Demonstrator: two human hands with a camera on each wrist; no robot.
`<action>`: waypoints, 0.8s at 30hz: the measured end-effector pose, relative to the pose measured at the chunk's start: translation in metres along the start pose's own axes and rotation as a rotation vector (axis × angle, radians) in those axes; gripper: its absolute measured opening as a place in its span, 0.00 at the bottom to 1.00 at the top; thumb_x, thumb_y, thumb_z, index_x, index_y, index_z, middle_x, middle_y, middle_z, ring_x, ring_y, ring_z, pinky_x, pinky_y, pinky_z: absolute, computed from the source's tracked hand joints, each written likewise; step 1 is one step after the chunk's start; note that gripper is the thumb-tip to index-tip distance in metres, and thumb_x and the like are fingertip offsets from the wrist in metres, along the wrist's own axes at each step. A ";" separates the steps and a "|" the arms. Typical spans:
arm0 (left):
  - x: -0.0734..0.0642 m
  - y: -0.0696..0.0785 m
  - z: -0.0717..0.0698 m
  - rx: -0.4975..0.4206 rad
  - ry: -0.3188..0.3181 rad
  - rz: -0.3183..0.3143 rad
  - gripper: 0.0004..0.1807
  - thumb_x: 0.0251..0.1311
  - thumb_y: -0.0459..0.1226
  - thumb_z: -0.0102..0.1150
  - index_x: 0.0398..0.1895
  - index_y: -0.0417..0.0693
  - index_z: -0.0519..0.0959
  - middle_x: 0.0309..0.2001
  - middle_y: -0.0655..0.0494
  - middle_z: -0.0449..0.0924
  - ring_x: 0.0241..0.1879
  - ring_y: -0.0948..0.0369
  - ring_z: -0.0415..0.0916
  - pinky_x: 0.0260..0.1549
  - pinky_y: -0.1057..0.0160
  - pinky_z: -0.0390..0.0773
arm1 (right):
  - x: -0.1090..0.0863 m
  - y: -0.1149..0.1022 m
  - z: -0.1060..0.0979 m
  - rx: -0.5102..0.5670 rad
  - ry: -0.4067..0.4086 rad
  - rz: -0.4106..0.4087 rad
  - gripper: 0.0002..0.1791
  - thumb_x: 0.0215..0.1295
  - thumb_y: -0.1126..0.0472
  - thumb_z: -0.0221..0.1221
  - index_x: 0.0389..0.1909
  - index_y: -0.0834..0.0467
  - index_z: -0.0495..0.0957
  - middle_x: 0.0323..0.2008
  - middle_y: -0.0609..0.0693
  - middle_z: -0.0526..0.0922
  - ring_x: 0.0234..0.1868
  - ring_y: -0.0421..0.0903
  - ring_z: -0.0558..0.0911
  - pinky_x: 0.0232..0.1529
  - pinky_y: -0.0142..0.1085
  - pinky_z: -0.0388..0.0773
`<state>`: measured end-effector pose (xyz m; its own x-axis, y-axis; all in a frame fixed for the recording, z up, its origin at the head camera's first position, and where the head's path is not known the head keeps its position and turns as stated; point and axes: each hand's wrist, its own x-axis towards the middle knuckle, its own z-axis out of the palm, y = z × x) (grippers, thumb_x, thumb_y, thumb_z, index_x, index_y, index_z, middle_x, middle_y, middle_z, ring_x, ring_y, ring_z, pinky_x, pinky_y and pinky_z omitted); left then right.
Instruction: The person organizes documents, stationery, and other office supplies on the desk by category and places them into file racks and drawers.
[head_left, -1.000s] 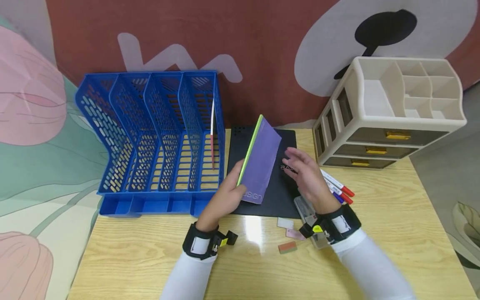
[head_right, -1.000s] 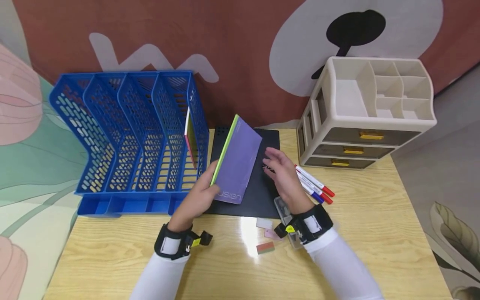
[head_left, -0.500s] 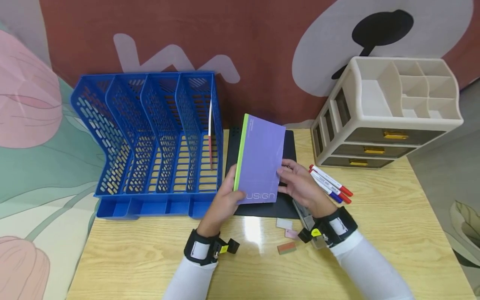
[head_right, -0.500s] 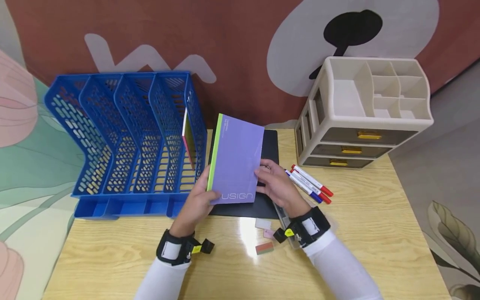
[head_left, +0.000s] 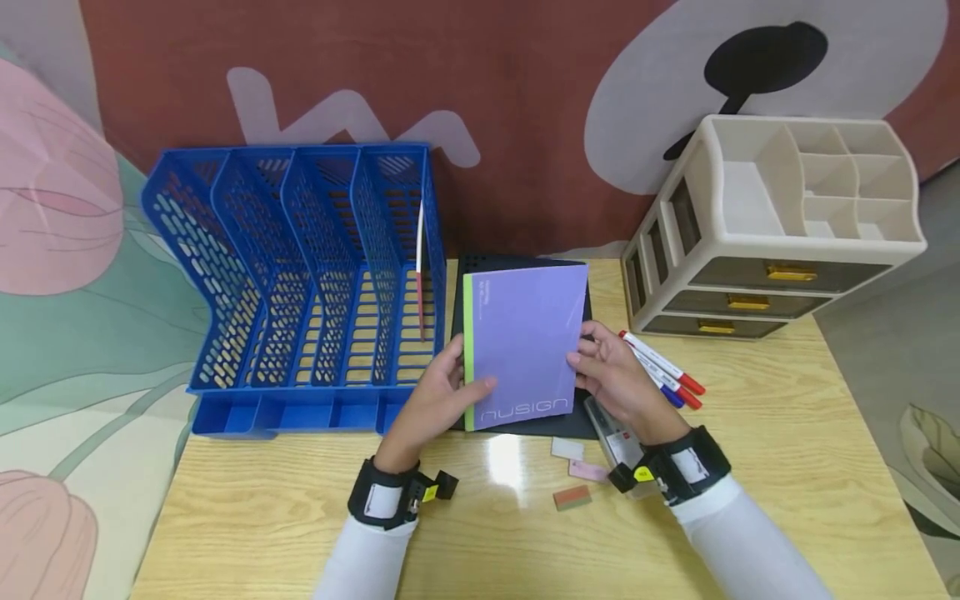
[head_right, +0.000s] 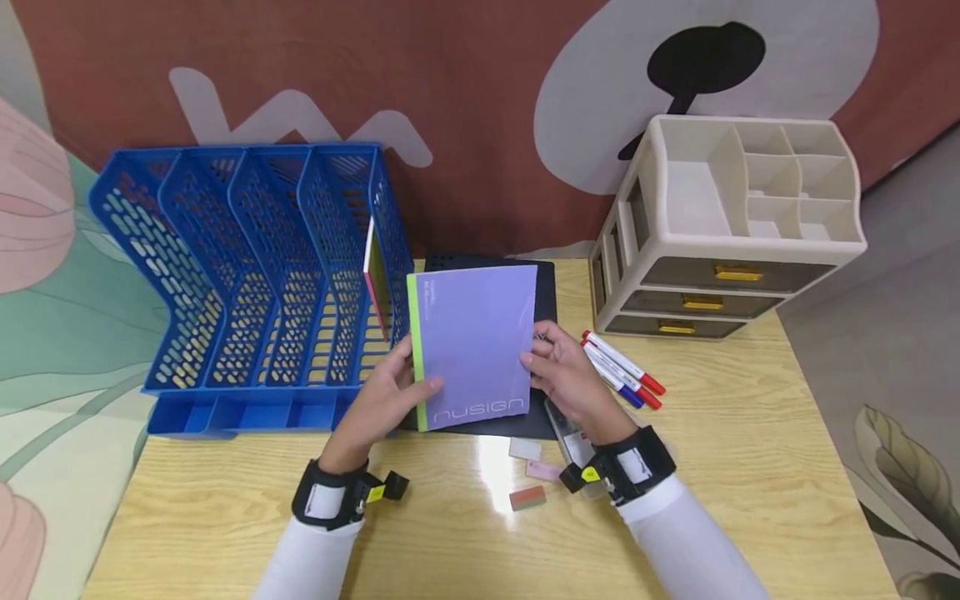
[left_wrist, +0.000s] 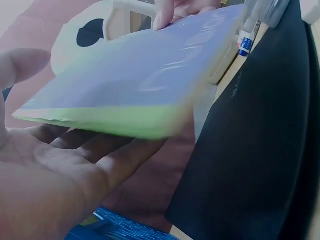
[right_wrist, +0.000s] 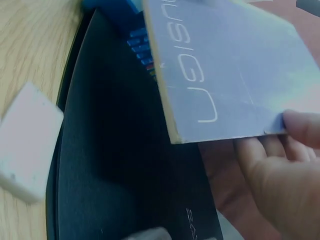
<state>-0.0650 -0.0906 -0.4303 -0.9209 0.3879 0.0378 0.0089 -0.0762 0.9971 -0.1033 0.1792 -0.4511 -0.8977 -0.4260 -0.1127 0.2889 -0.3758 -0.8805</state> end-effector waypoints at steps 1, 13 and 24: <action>0.000 0.002 -0.001 0.003 -0.005 -0.003 0.37 0.64 0.29 0.56 0.75 0.50 0.55 0.65 0.37 0.69 0.57 0.46 0.75 0.45 0.51 0.83 | -0.001 0.001 -0.001 -0.016 -0.010 -0.003 0.12 0.69 0.76 0.48 0.47 0.59 0.67 0.40 0.49 0.87 0.36 0.43 0.84 0.32 0.32 0.83; -0.005 0.018 -0.008 -0.006 -0.133 0.003 0.30 0.67 0.29 0.53 0.71 0.45 0.61 0.62 0.32 0.72 0.53 0.43 0.78 0.45 0.46 0.82 | -0.004 -0.001 0.003 -0.372 -0.038 -0.021 0.11 0.71 0.68 0.52 0.51 0.62 0.66 0.45 0.48 0.86 0.41 0.46 0.84 0.40 0.36 0.85; -0.017 0.027 -0.012 0.198 -0.129 -0.023 0.24 0.71 0.28 0.45 0.69 0.41 0.65 0.57 0.37 0.78 0.49 0.50 0.82 0.46 0.52 0.84 | -0.005 -0.005 0.009 -0.541 -0.041 -0.046 0.12 0.70 0.70 0.53 0.51 0.67 0.66 0.46 0.60 0.84 0.44 0.48 0.84 0.45 0.34 0.84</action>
<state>-0.0537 -0.1098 -0.4047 -0.8646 0.5023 0.0101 0.0762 0.1112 0.9909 -0.0976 0.1756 -0.4414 -0.8885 -0.4549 -0.0598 0.0271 0.0780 -0.9966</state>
